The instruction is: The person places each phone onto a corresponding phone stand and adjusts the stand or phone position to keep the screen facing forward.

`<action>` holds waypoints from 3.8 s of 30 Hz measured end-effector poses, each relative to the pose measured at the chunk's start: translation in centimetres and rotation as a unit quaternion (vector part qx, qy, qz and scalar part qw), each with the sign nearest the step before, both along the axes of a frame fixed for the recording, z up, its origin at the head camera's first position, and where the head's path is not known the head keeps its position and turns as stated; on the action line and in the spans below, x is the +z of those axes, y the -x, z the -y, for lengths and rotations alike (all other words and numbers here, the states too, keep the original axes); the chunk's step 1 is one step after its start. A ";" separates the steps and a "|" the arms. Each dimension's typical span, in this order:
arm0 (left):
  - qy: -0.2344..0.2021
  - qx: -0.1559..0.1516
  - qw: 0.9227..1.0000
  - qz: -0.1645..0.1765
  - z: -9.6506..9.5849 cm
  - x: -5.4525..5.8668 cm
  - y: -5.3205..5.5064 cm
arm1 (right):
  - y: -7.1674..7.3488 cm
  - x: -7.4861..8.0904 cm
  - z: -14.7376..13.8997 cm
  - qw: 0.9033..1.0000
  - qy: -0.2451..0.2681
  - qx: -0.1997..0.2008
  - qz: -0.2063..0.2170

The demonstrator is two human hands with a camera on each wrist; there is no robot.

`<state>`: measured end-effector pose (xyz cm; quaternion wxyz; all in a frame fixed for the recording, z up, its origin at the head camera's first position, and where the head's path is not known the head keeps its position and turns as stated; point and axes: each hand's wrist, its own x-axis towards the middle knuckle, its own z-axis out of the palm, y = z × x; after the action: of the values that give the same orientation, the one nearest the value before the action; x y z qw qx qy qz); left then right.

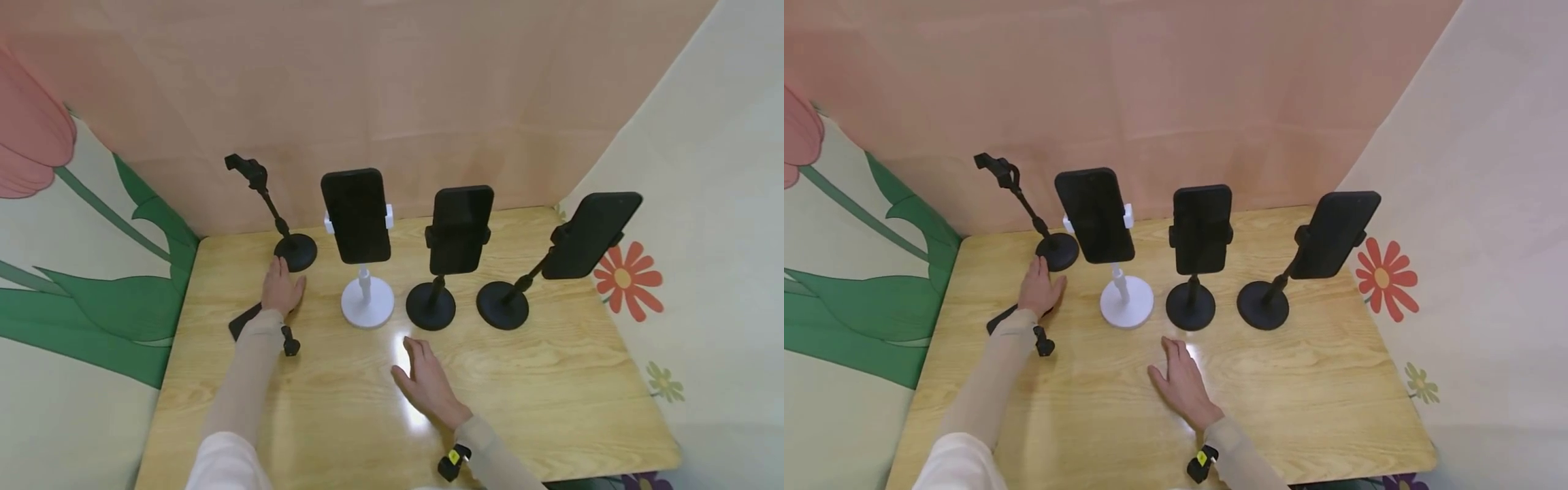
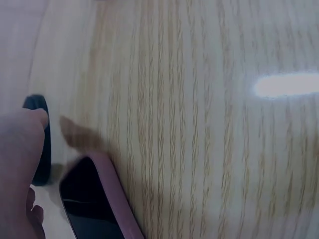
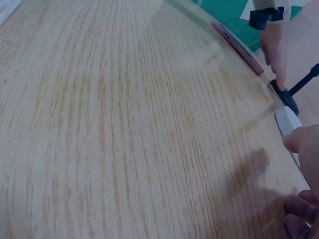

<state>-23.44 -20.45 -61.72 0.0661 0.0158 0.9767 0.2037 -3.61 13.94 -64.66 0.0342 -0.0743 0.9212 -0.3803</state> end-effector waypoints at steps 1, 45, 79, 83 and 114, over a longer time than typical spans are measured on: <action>0.007 -0.005 1.000 0.003 0.1 0.0 -0.1 | -0.1 0.0 0.0 1.000 0.001 0.000 0.003; 0.141 -0.028 0.986 -0.088 -3.6 -0.2 -4.1 | 0.3 0.7 0.5 0.999 -0.039 0.011 -0.003; 0.118 0.002 0.981 -0.152 -6.0 -1.4 -10.8 | 2.1 2.7 4.7 0.995 -0.009 0.095 -0.005; 0.122 0.008 0.981 -0.148 -6.2 -1.3 -11.5 | 2.6 3.2 6.4 0.992 -0.029 0.122 -0.031; -0.004 -0.039 0.985 -0.167 -1.9 -1.8 -10.4 | 6.7 3.8 13.0 0.962 -0.135 0.226 -0.074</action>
<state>-13.07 -18.51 -63.54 -0.0897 0.0875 0.9719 0.1994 -10.31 0.94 -60.87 0.0611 -0.3035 0.9230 -0.2287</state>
